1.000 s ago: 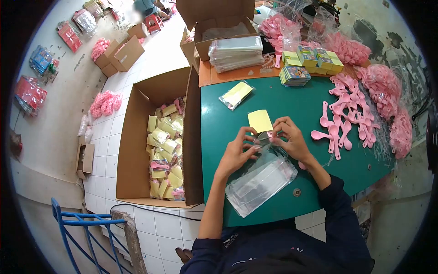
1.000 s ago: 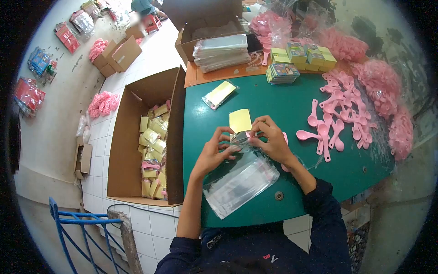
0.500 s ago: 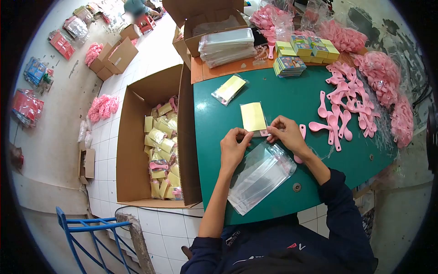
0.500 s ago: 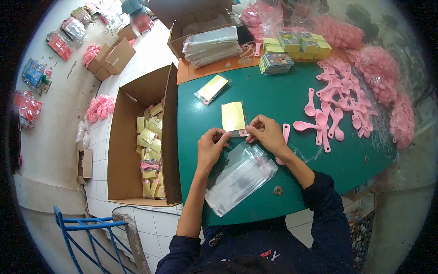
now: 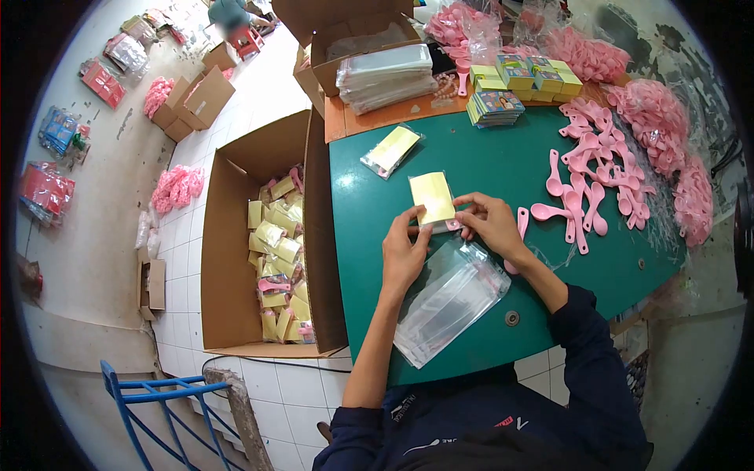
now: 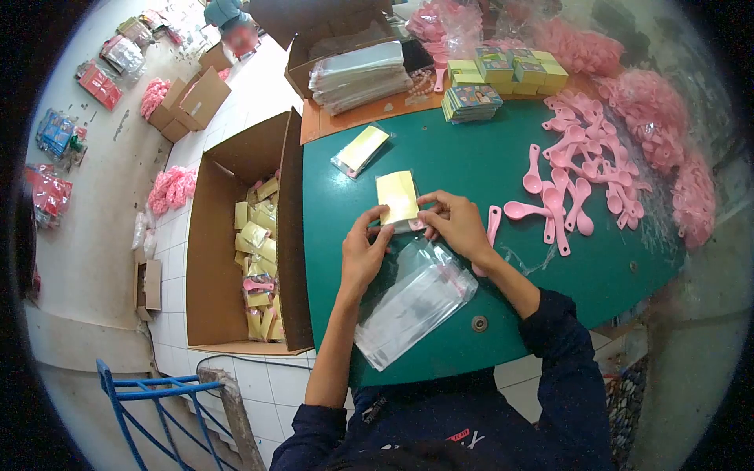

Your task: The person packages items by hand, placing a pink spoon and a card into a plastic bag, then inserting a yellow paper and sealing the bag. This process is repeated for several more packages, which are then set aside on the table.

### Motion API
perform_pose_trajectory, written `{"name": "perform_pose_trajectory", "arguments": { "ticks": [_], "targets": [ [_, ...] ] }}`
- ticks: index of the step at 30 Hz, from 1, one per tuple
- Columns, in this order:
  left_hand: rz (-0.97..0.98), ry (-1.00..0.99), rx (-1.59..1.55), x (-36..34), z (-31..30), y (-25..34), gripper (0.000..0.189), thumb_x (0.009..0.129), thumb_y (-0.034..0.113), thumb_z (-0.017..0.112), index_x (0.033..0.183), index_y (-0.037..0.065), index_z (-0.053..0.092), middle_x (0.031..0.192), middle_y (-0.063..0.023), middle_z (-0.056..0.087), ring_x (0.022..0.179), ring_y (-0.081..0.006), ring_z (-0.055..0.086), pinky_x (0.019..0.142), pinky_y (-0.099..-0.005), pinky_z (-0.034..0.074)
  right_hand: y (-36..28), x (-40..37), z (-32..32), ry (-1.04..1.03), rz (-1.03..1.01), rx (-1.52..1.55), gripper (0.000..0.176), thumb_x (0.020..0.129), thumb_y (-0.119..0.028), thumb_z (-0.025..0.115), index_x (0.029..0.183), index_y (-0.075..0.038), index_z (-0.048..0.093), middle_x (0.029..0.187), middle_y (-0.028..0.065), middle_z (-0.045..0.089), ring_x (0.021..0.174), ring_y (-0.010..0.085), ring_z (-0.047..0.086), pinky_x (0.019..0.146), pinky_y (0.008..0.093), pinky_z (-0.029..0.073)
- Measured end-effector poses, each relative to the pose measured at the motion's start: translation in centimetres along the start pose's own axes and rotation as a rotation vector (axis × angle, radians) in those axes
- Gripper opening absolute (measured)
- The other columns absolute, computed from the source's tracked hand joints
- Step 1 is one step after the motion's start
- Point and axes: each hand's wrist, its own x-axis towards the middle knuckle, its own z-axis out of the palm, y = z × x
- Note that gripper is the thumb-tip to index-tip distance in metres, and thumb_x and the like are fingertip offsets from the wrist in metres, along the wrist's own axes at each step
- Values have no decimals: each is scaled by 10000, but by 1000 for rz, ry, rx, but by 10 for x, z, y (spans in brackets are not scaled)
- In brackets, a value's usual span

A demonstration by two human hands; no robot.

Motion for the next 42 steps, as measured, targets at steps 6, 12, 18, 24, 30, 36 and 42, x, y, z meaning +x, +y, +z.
{"name": "perform_pose_trajectory", "arguments": {
  "ticks": [6,12,18,24,30,36,42],
  "targets": [
    [316,103,358,-7,0,18,373,815,124,660,1148,19,531,1056,-150,545,899,-261,591,718,-344,499,-18,17,-15,149,-271,-221,382,852,-177,611,1181,-3,526,1090,183,593,894,278,630,772,363,495],
    [261,-225,435,-27,11,5,455,713,188,741,1079,-2,549,918,-145,526,847,-271,583,705,-366,485,-28,-33,-47,214,-39,-1170,365,826,-188,625,1104,30,536,1070,181,576,787,347,605,702,402,488],
    [260,-253,306,-15,-4,19,291,792,25,627,1071,5,545,788,-113,604,673,-209,588,620,-309,477,-26,-4,-55,201,-367,-861,234,806,-132,626,966,35,591,812,155,640,741,280,640,682,359,503],
    [-124,-333,-207,-5,-25,31,399,835,47,636,1206,42,488,810,-109,678,703,-125,630,612,-248,499,-71,8,-14,403,-343,-181,109,841,-89,613,888,9,607,774,84,673,694,136,659,615,252,509],
    [-179,-391,-350,-2,-22,26,477,830,68,658,1252,-9,451,868,-136,684,792,-141,656,661,-236,514,-65,2,-6,542,-398,0,81,855,-77,614,901,-12,599,757,53,647,615,79,604,539,217,482],
    [-202,-353,-371,-1,-23,28,440,836,69,652,1226,-26,472,862,-120,680,761,-114,632,650,-225,495,-70,-3,-5,481,-389,21,93,866,-68,600,927,2,588,756,52,634,602,74,593,527,207,475],
    [-182,-378,-406,0,-24,21,392,845,68,641,1200,-25,504,853,-105,676,752,-99,616,646,-221,489,-68,-2,-2,481,-431,12,89,867,-70,598,928,-5,593,768,42,642,584,67,581,527,209,473]
  ]
}}
